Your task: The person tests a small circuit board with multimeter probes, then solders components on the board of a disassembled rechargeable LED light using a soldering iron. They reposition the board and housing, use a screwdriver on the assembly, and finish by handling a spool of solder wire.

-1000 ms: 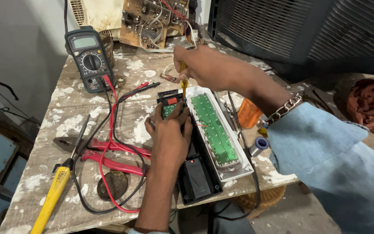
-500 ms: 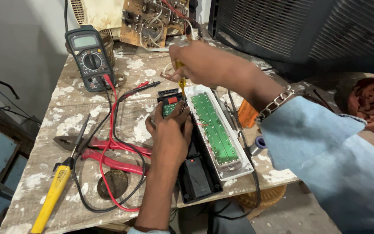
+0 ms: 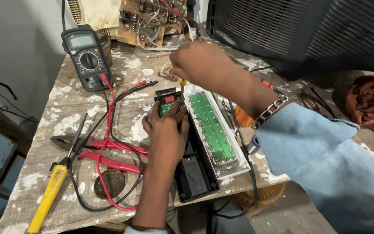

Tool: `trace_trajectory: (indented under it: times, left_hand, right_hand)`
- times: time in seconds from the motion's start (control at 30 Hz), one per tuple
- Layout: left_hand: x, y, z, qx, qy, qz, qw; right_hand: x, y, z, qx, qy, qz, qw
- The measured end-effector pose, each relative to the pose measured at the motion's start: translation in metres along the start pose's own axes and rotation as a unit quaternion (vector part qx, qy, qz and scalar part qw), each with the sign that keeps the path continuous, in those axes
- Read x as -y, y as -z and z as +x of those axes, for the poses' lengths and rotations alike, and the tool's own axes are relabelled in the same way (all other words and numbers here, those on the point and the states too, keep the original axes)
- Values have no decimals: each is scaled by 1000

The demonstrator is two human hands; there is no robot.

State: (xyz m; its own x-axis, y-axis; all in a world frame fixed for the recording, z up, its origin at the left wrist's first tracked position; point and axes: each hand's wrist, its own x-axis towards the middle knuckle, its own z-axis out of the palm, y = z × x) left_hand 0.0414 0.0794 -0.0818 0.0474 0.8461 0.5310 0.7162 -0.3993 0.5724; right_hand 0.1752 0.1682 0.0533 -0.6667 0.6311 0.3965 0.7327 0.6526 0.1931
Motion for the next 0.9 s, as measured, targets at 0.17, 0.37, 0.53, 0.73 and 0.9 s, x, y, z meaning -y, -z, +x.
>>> trace_trajectory:
  times: [0.17,0.37,0.53,0.73,0.9]
  left_hand:
    - [0,0,-1,-6,-7,3,1000]
    - [-1,2,-2,-14,-16,-10,1000]
    - [-1,2,-3,-15,-17,-9,1000]
    - [1,1,-3,-22,-18,-19,999]
    - [0,1,-3,-14,-9,-7,1000]
  right_hand:
    - [3,-4,-3,7,20,11,1000]
    - [-6,10,-6,79,9,131,988]
    - [7,14,2,88,-56,58,993]
    - [24,9,11,96,-86,-87,988]
    - [11,-4,1,-15,-18,0,1000]
